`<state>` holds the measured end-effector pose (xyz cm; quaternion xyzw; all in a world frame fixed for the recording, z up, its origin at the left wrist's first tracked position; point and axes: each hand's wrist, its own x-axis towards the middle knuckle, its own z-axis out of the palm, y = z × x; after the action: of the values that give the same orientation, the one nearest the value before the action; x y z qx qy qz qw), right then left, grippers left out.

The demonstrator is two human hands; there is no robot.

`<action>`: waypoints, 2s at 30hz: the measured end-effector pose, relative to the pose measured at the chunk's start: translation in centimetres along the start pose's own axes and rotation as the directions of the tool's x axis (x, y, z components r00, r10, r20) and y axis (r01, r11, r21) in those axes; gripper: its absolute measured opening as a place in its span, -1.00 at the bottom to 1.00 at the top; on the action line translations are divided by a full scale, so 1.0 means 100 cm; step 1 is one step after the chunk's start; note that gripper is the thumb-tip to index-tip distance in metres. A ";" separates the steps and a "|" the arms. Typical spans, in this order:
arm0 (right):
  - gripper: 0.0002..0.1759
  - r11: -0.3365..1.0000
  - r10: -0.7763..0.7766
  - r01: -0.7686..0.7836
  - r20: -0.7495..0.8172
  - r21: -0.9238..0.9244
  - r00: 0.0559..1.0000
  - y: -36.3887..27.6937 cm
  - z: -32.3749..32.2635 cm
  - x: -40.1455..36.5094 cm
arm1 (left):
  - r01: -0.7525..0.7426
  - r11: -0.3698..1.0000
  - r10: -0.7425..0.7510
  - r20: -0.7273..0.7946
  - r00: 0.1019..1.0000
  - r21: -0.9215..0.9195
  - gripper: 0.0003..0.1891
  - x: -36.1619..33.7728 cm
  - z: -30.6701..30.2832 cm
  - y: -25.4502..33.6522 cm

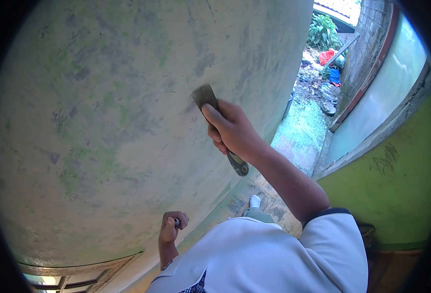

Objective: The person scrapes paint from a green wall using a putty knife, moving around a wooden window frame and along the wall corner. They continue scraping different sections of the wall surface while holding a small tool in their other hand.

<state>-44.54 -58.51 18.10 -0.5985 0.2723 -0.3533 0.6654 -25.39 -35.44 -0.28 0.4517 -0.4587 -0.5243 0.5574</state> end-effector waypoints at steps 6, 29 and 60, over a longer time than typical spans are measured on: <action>-0.68 0.986 0.149 -0.151 0.023 0.069 0.989 0.008 -0.009 -0.028 | 0.005 1.000 -0.005 0.000 1.000 0.028 -0.27 0.003 -0.001 0.002; -0.64 0.970 0.197 -0.188 -0.046 0.151 0.979 0.000 -0.017 -0.032 | 0.014 1.000 -0.014 0.011 1.000 0.023 -0.27 0.010 0.006 -0.005; -0.63 0.991 0.128 -0.126 -0.045 0.033 0.991 0.001 -0.018 -0.002 | 0.113 0.992 -0.116 0.054 0.992 0.060 -0.31 0.011 0.009 -0.012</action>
<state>-46.05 -59.42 17.79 -0.5615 0.3200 -0.3281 0.6889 -26.40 -36.61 -1.26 0.4777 -0.4625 -0.5549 0.4999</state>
